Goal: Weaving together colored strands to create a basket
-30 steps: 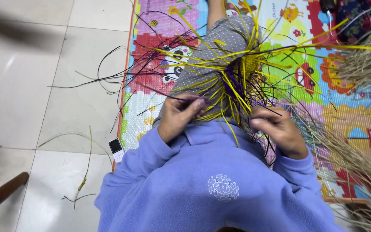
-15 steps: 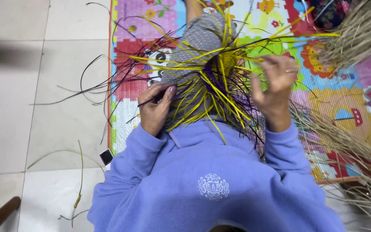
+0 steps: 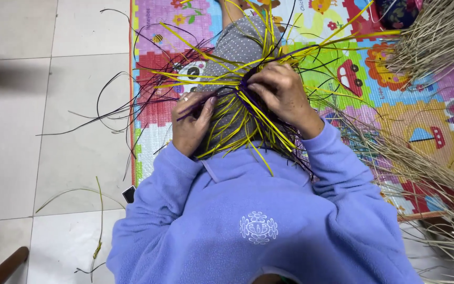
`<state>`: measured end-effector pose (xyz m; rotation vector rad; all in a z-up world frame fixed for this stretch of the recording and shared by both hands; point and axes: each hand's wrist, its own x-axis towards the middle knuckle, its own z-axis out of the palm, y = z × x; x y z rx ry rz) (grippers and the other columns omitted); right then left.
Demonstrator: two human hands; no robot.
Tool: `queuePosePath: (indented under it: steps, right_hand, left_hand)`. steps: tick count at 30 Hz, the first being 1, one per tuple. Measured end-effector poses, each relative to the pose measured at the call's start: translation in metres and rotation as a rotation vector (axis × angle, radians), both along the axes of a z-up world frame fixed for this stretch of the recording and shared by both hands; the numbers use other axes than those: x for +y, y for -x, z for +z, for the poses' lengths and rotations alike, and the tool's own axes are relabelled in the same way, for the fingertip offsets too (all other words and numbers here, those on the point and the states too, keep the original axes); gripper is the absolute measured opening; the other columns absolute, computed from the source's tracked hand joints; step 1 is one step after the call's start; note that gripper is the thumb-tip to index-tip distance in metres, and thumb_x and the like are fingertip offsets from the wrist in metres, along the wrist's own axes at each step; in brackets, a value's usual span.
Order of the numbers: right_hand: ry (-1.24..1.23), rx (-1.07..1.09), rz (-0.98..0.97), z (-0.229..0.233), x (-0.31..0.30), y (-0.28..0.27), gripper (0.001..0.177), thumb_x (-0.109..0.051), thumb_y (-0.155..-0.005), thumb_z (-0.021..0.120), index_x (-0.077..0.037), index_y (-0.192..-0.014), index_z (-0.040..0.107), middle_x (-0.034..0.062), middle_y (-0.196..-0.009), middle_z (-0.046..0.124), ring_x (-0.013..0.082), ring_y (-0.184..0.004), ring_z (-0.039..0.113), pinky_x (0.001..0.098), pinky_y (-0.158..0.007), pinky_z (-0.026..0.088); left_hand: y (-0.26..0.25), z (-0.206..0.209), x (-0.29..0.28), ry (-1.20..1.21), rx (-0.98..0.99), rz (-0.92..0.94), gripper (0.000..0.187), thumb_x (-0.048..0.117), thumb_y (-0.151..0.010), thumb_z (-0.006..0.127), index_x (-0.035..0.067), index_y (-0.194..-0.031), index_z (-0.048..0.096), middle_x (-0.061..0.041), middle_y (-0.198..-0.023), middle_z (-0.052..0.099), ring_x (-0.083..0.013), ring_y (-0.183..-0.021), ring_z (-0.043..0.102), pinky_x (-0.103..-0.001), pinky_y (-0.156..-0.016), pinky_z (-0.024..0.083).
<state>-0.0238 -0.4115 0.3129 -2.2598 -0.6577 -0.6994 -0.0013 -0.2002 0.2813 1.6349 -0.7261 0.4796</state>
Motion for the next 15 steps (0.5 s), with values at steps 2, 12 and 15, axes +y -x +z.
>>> queuePosePath:
  steps: [2,12,15]
  right_hand:
    - [0.023,-0.01,0.005,0.004,0.002,-0.005,0.007,-0.005,-0.078,0.065,-0.007,-0.083,0.063,0.0116,-0.072,0.056,0.0285,-0.069,0.056,0.0357,-0.066,0.04]
    - [0.304,-0.038,-0.012,0.021,0.018,-0.013,0.012,-0.006,-0.078,0.067,-0.001,-0.08,0.056,0.0078,-0.074,0.048,0.0206,-0.063,0.046,0.0313,-0.063,0.038]
    - [0.334,-0.035,-0.032,0.022,0.019,-0.014,0.013,-0.008,-0.078,0.069,-0.002,-0.079,0.057,0.0075,-0.075,0.049,0.0208,-0.063,0.046,0.0315,-0.064,0.038]
  left_hand:
    - [-0.005,-0.008,0.01,-0.052,-0.033,0.023,0.004,0.007,-0.079,0.063,0.004,-0.082,0.065,-0.014,-0.073,0.063,-0.0322,-0.068,0.06,-0.036,-0.062,0.045]
    - [-0.022,-0.027,0.068,-0.077,0.761,-0.344,0.014,0.008,-0.076,0.061,-0.004,-0.082,0.063,-0.007,-0.065,0.062,-0.0085,-0.056,0.055,-0.016,-0.051,0.043]
    - [-0.028,-0.033,0.078,-0.102,0.824,-0.426,0.013,0.009,-0.077,0.061,-0.003,-0.081,0.063,-0.007,-0.067,0.063,-0.0082,-0.056,0.055,-0.016,-0.052,0.043]
